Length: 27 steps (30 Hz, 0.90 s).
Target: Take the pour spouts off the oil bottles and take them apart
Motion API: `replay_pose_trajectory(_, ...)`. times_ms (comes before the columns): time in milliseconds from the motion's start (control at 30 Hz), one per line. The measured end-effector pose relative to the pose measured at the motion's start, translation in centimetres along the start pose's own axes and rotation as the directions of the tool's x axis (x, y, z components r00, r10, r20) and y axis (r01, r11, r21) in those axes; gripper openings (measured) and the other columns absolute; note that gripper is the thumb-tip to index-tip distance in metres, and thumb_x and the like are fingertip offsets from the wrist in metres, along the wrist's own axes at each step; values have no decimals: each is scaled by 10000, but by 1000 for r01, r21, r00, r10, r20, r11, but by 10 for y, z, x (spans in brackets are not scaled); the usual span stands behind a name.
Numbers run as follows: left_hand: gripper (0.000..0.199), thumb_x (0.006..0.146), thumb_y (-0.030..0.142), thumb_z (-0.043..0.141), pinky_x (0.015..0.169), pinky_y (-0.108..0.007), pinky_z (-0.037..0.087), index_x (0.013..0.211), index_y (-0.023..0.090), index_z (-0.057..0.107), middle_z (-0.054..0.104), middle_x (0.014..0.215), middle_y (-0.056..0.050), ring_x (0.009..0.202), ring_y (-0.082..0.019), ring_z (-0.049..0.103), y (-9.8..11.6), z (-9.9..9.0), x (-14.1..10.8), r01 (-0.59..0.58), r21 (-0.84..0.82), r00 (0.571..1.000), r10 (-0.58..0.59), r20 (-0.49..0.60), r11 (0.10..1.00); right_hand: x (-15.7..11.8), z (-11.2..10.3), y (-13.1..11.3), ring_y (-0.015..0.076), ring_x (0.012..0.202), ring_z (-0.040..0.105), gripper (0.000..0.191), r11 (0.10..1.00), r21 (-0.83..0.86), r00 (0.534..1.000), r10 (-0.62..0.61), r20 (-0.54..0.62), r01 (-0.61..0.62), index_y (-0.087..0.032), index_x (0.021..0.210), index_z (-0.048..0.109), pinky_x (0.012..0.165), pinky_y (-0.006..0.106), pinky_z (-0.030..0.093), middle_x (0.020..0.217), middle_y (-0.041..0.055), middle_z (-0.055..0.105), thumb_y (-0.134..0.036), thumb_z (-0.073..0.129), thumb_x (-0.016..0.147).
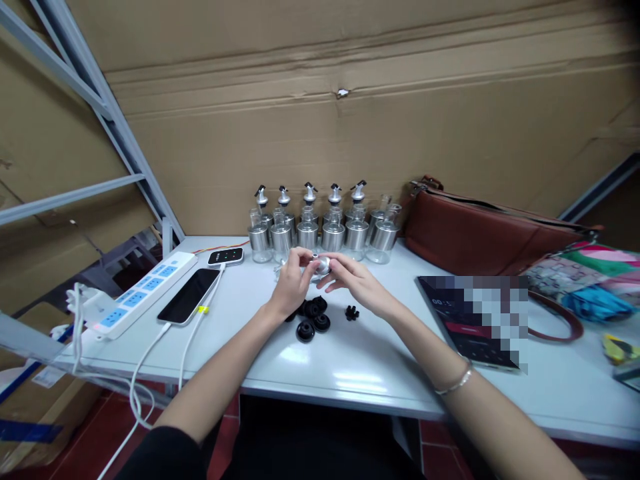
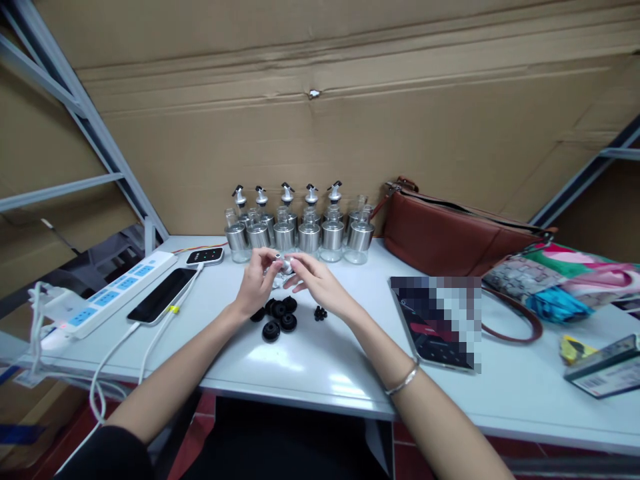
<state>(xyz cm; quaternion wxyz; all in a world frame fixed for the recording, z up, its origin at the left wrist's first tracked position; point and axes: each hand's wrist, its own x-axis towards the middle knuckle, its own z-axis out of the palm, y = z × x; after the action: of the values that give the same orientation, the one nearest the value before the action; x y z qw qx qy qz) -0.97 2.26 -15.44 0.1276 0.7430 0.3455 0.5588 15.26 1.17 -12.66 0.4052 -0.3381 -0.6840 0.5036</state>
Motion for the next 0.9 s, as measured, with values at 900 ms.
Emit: replay_pose_trajectory(900,309,782,278,667,802,-270,514,1068,178,606,688,1016,-56,908,-166,651,13,-37,37,-158,48,877,118,466,986,11,11,5,82,560,436,397,983,165,971,-46,-234,86,-184,776,500,528,226,342,622,-49,508,-505,690,638)
